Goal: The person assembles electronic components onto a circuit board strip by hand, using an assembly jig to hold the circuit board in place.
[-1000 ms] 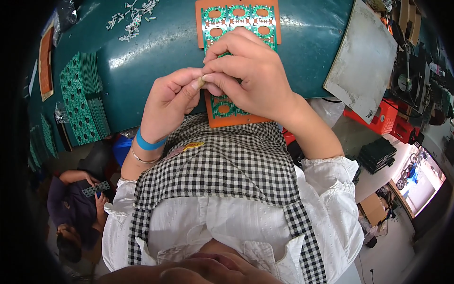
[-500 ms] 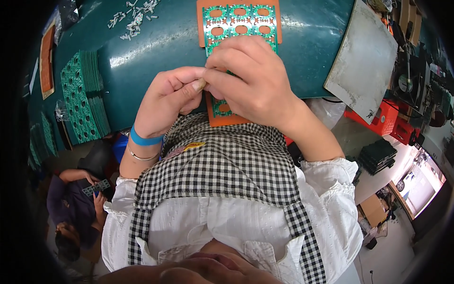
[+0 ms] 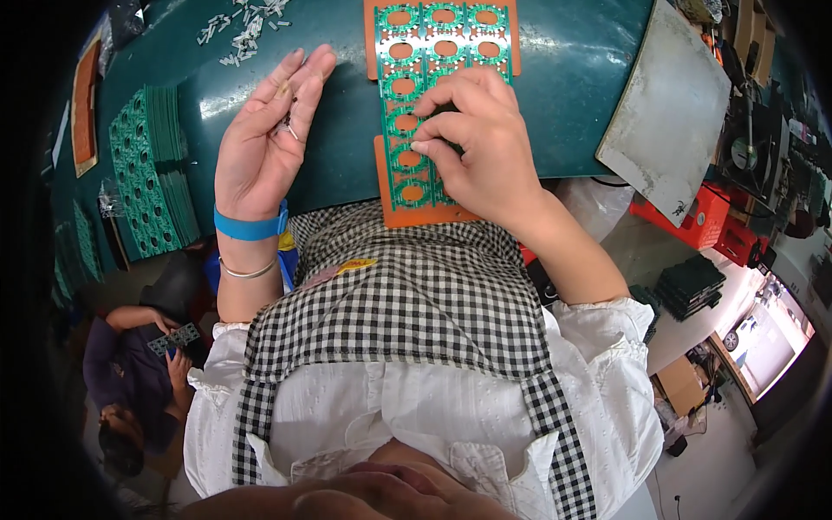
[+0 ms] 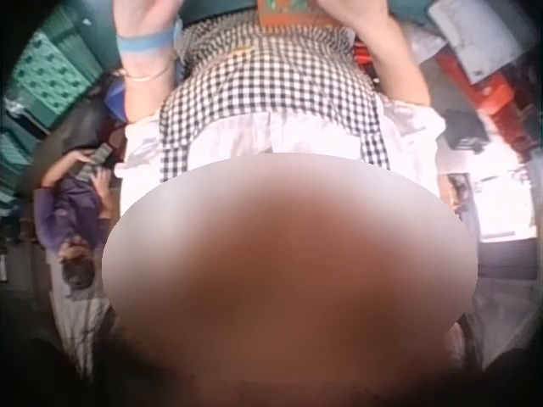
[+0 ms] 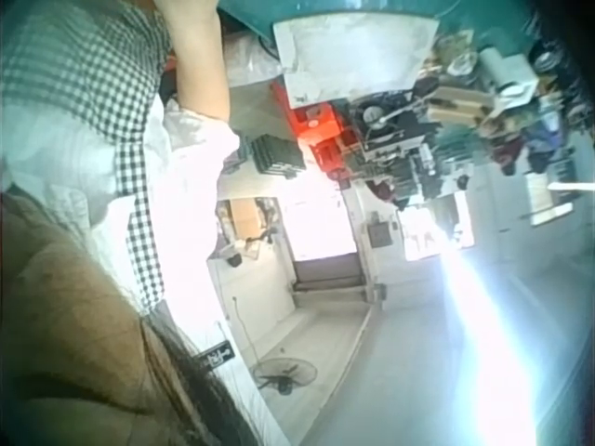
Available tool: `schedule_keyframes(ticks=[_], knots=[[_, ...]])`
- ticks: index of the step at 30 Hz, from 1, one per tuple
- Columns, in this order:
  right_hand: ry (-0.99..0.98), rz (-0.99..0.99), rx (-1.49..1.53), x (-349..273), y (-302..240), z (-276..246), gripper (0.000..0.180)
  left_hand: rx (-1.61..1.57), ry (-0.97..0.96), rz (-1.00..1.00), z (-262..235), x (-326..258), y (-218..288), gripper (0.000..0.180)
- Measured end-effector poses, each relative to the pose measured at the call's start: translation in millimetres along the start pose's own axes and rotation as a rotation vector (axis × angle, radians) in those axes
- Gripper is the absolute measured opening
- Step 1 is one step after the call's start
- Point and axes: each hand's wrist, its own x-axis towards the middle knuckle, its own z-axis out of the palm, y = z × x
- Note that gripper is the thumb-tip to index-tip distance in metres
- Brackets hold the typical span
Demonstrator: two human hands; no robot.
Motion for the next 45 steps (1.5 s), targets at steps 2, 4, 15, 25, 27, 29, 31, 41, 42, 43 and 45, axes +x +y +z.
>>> schedule_keyframes(ticks=[2, 4, 15, 25, 27, 29, 31, 41, 42, 43, 45], knots=[[0.005, -0.006, -0.016, -0.1, 0.5, 1.0, 0.013, -0.011, 0.013, -0.014, 0.5, -1.1, -1.9, 0.034], [0.021, -0.029, -0.035, -0.2, 1.3, 1.6, 0.013, -0.017, 0.018, -0.016, 0.4, -1.5, -3.3, 0.035], [0.102, -0.148, -0.146, -0.9, -0.2, 7.4, 0.015, 0.216, -0.011, -0.023, 3.4, -4.4, -12.4, 0.039], [-0.052, -0.140, -0.045, 11.9, -7.1, -12.4, 0.018, 0.253, 0.051, -0.137, 16.0, -10.0, -16.8, 0.039], [0.027, -0.192, -0.030, 20.6, -13.8, -12.5, 0.021, 0.241, 0.054, -0.141, 18.7, -11.9, -19.2, 0.040], [0.106, -0.242, -0.017, 28.1, -19.4, -6.2, 0.024, 0.168, -0.010, -0.176, 19.3, -12.7, -22.3, 0.042], [0.193, -0.349, -0.060, 35.1, -25.9, 3.6, 0.025, 0.152, -0.013, -0.198, 17.7, -12.6, -26.4, 0.042], [0.246, -0.304, -0.078, 40.2, -21.8, 8.4, 0.016, 0.001, 0.003, -0.166, 24.1, -16.5, -31.9, 0.039], [0.241, -0.304, -0.077, 37.4, -20.3, 1.9, 0.016, -0.024, 0.110, -0.076, 23.1, -14.5, -26.2, 0.038], [0.197, -0.202, -0.011, 32.0, -20.1, -8.2, 0.013, -0.045, 0.210, 0.004, 20.9, -11.0, -19.5, 0.037], [0.059, -0.065, 0.120, 18.8, -13.8, -18.4, 0.010, -0.048, 0.216, 0.086, 3.7, -11.6, -3.3, 0.033]])
